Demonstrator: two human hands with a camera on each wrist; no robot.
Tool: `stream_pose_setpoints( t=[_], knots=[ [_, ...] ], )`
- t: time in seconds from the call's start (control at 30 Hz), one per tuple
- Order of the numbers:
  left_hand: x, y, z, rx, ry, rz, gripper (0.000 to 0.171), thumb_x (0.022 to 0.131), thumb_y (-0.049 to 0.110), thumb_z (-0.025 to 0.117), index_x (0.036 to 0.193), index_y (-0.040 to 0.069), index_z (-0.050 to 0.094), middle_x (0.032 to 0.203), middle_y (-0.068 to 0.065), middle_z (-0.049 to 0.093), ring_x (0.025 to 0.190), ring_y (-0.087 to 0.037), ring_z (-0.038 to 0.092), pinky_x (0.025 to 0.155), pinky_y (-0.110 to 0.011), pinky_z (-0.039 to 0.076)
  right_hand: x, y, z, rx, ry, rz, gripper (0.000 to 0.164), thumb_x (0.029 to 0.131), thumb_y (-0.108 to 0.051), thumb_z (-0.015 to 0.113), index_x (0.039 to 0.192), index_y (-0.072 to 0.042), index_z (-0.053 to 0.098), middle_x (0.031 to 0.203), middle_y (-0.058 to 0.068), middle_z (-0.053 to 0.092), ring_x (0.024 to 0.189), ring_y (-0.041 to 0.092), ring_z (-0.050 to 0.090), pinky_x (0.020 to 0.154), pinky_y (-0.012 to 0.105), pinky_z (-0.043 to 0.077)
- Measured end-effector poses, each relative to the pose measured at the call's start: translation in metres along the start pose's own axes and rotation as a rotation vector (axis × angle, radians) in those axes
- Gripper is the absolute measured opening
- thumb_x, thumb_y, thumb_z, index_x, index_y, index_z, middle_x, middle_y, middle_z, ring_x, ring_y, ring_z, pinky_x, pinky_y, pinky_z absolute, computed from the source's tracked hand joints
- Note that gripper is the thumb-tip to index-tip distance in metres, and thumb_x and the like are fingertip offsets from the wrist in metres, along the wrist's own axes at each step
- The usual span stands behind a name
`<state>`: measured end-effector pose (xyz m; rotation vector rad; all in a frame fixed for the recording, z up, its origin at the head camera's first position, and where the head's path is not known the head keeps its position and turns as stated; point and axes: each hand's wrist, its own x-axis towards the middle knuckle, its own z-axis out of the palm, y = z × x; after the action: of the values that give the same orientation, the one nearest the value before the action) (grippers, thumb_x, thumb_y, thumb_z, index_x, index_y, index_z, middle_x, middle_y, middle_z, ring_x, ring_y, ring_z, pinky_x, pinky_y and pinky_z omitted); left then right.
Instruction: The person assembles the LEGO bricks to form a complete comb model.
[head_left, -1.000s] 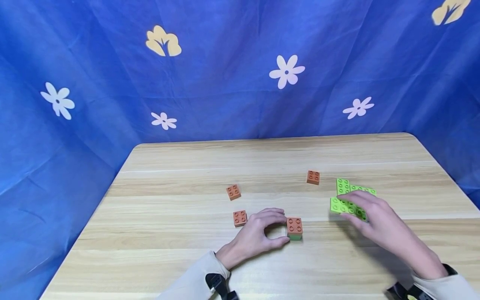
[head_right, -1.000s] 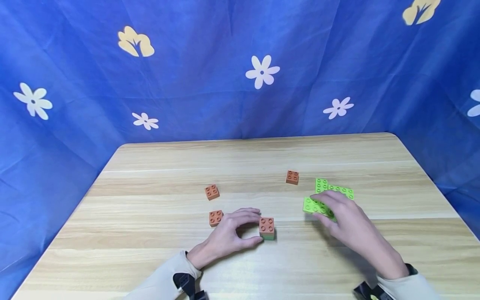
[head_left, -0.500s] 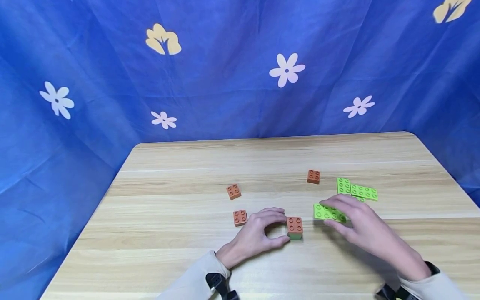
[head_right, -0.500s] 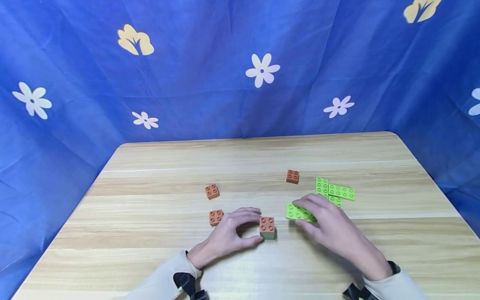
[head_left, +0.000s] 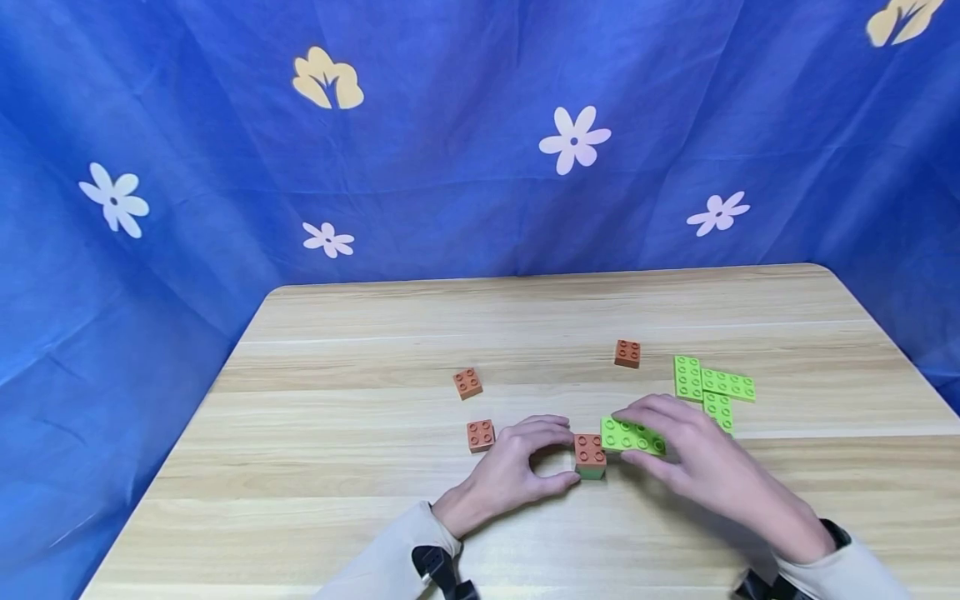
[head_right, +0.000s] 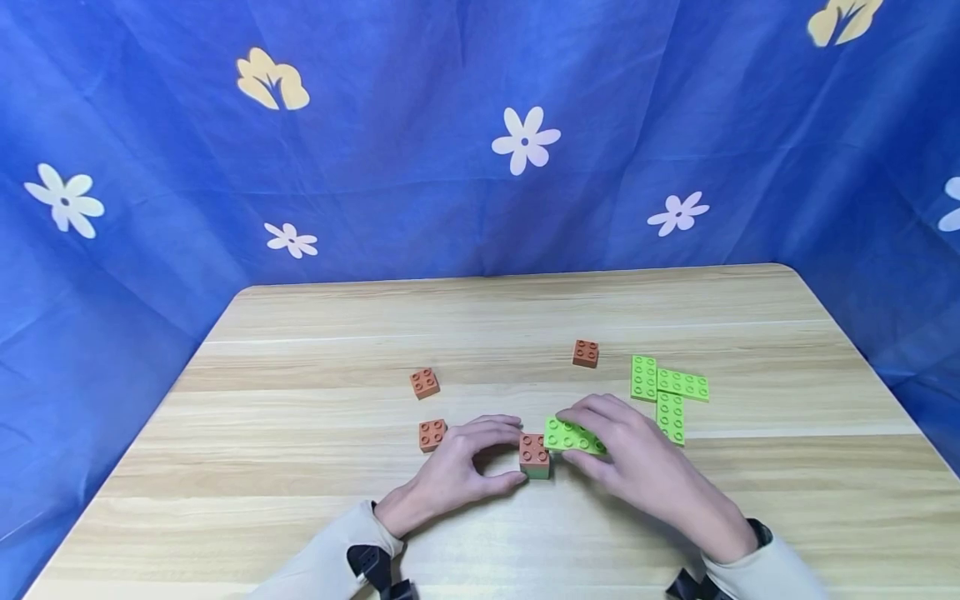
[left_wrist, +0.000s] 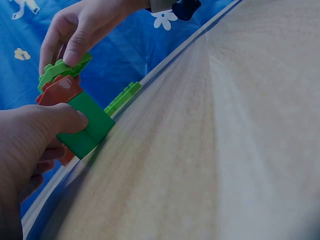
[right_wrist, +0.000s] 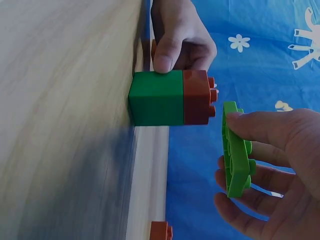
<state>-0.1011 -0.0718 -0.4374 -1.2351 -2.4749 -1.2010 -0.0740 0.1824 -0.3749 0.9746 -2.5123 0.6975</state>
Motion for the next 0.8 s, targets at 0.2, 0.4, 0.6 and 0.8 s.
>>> stream_pose_setpoints(
  t=[0.2,0.4,0.6,0.8],
  knots=[
    [0.0,0.0,0.0,-0.004,-0.002,-0.005,0.042,0.077,0.025,0.081,0.111,0.005,0.069,0.115,-0.007,0.069,0.119,-0.019,0.057,0.107,-0.028,0.041,0.002,-0.005,0.004,0.031,-0.023,0.004,0.039,0.076,-0.02,0.08,0.112,-0.01,0.068,0.106,-0.005,0.066,0.096,0.012,0.063,0.081,0.034,0.056],
    [0.0,0.0,-0.001,-0.007,-0.003,0.0,0.041,0.077,0.025,0.081,0.111,0.005,0.069,0.113,-0.004,0.069,0.119,-0.019,0.057,0.107,-0.027,0.04,0.004,-0.009,0.007,0.054,-0.045,0.014,0.039,0.077,-0.021,0.081,0.113,-0.012,0.068,0.108,-0.008,0.064,0.098,0.009,0.062,0.083,0.031,0.055],
    [0.0,0.001,-0.001,-0.01,-0.008,-0.005,0.041,0.078,0.024,0.081,0.112,0.005,0.069,0.113,-0.004,0.069,0.119,-0.018,0.057,0.107,-0.027,0.04,0.007,-0.011,0.01,0.078,-0.053,0.0,0.038,0.077,-0.02,0.081,0.112,-0.012,0.068,0.107,-0.008,0.064,0.097,0.009,0.061,0.082,0.03,0.056],
    [0.001,0.001,-0.001,-0.008,-0.008,-0.001,0.04,0.078,0.025,0.08,0.112,0.006,0.069,0.113,-0.004,0.069,0.119,-0.018,0.057,0.107,-0.027,0.04,0.008,-0.012,0.012,0.077,-0.064,-0.002,0.037,0.077,-0.021,0.081,0.111,-0.013,0.069,0.106,-0.008,0.064,0.096,0.008,0.061,0.081,0.029,0.056]
  ],
)
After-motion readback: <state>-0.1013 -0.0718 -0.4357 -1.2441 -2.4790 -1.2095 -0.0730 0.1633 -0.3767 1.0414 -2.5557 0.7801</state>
